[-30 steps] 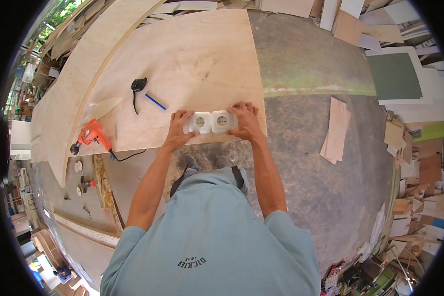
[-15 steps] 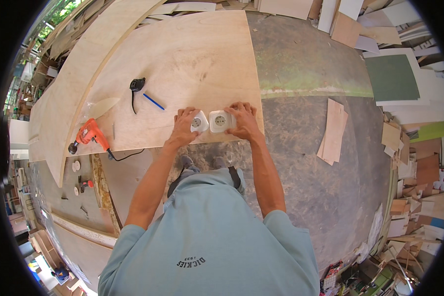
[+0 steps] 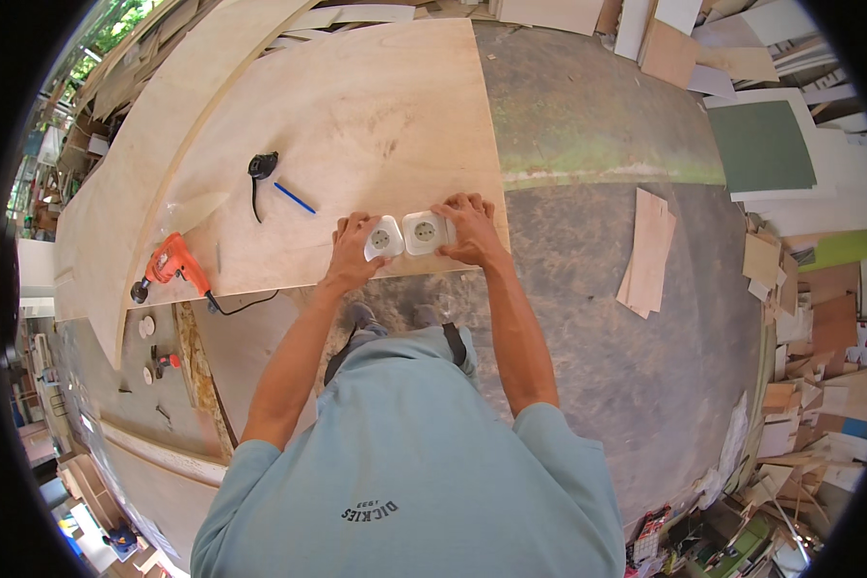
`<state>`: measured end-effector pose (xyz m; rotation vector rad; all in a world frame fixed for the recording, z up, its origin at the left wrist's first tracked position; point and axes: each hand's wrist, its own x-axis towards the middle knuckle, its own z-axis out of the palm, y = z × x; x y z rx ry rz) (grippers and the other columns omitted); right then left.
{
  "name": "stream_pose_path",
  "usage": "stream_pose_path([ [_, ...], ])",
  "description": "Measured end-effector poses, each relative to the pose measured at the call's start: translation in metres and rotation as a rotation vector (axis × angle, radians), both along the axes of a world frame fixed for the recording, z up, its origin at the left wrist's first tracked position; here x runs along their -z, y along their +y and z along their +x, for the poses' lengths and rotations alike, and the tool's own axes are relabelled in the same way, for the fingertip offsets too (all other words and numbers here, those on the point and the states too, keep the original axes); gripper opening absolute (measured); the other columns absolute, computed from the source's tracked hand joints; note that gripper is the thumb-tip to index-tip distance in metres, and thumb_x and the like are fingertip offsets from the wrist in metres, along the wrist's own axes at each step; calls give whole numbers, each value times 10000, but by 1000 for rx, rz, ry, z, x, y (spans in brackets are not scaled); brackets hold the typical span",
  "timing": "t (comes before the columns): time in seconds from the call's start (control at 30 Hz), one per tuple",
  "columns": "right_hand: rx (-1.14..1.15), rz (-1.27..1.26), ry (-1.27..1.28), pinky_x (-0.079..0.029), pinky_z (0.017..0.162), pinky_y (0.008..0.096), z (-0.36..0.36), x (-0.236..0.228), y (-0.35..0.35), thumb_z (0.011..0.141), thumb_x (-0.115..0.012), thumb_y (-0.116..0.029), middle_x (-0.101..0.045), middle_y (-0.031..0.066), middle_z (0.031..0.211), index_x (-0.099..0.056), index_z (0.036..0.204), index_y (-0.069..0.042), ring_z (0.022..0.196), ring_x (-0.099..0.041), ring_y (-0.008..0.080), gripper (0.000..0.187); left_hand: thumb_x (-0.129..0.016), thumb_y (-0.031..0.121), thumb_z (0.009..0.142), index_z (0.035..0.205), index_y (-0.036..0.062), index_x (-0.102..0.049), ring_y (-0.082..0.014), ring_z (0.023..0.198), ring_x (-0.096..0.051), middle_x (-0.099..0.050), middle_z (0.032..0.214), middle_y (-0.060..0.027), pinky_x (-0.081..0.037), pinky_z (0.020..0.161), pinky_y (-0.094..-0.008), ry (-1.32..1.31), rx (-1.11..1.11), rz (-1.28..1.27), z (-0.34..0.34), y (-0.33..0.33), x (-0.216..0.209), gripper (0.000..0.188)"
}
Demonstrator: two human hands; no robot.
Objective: The person prepares and fits a triple electrical socket unit onto a piece of wood. They use a drill with a hole-saw attachment to make a pilot hole, then align the socket unit with the pre-cut holes in the wood.
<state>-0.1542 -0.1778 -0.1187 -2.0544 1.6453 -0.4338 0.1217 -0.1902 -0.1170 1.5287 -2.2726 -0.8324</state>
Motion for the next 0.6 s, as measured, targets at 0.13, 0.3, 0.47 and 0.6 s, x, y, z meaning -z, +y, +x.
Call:
stream_pose_path([
  [0.13,2,-10,33,-294,1122,487,2,-2,1,573,-953,-264,-585,71,1337,-682,1326,-203,1318,-459,316,803,-889,56,667,1411,83,-592,-329,1367,-406,-504,1414,-78,-373,1118,-485,-21,151,-13,4,-13,3,802],
  [0.3,-2,-37,36,-294,1112,494,5,3,1,569,-957,-287,-593,67,1333,-681,1316,-189,1313,-464,310,802,-862,33,661,1422,93,-582,-335,1372,-395,-491,1419,-85,-374,1147,-490,16,121,-12,-1,-12,9,813],
  [0.47,-4,-17,34,-291,1112,482,5,0,2,568,-958,-303,-600,68,1319,-681,1311,-181,1305,-468,306,802,-879,106,658,1421,106,-577,-345,1356,-388,-482,1398,-93,-371,1137,-484,19,129,-69,0,-10,15,820],
  [0.6,2,-42,18,-289,1112,478,3,4,3,557,-959,-311,-601,71,1320,-679,1322,-181,1311,-466,306,825,-925,179,635,1415,133,-582,-350,1341,-371,-466,1372,-100,-367,1115,-492,35,115,-69,-10,-8,12,854],
])
